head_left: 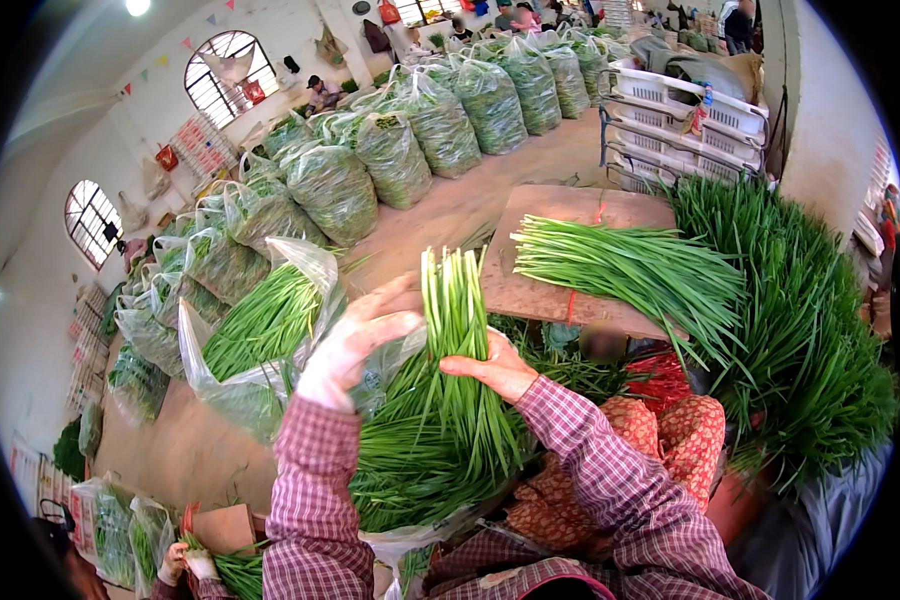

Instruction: The person sorts leeks from a pile by hand, forms a bunch, and secures it with a red tie.

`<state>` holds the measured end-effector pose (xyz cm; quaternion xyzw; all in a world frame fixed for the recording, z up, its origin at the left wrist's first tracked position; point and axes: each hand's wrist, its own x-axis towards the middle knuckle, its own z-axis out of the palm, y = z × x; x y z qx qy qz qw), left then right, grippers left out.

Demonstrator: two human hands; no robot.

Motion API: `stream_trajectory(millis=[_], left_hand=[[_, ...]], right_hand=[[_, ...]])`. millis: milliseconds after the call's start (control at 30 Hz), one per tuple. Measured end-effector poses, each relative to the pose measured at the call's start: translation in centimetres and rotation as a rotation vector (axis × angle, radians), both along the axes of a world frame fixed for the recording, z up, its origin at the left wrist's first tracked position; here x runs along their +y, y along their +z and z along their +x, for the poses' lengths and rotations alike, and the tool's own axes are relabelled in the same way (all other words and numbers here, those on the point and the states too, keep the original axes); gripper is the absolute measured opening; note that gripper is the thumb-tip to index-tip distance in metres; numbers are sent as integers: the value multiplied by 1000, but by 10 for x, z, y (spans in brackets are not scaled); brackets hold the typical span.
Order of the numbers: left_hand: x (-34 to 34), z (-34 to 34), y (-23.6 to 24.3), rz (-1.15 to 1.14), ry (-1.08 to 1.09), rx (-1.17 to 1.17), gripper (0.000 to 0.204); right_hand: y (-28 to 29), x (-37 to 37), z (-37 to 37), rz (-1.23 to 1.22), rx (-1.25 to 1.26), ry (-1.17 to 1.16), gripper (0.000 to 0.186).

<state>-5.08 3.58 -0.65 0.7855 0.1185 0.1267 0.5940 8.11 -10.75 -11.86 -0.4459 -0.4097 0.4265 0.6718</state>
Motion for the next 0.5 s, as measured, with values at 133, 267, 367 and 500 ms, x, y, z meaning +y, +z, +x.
stream_trajectory(millis=[133,267,367,500], left_hand=[[-19,32,-15,-438,-210,-95,71],[-22,41,-28,-554,-176,-129,54],[-23,38,-32,-576,-67,-205,38],[-19,33,-18,-573,27,-285,29]], right_hand=[[6,2,-5,-15,-117,139,41],[3,-1,8,-89,-158,192,46],[6,-1,12,-80,-236,168,66],[17,-14,22,-107,-429,-88,79]])
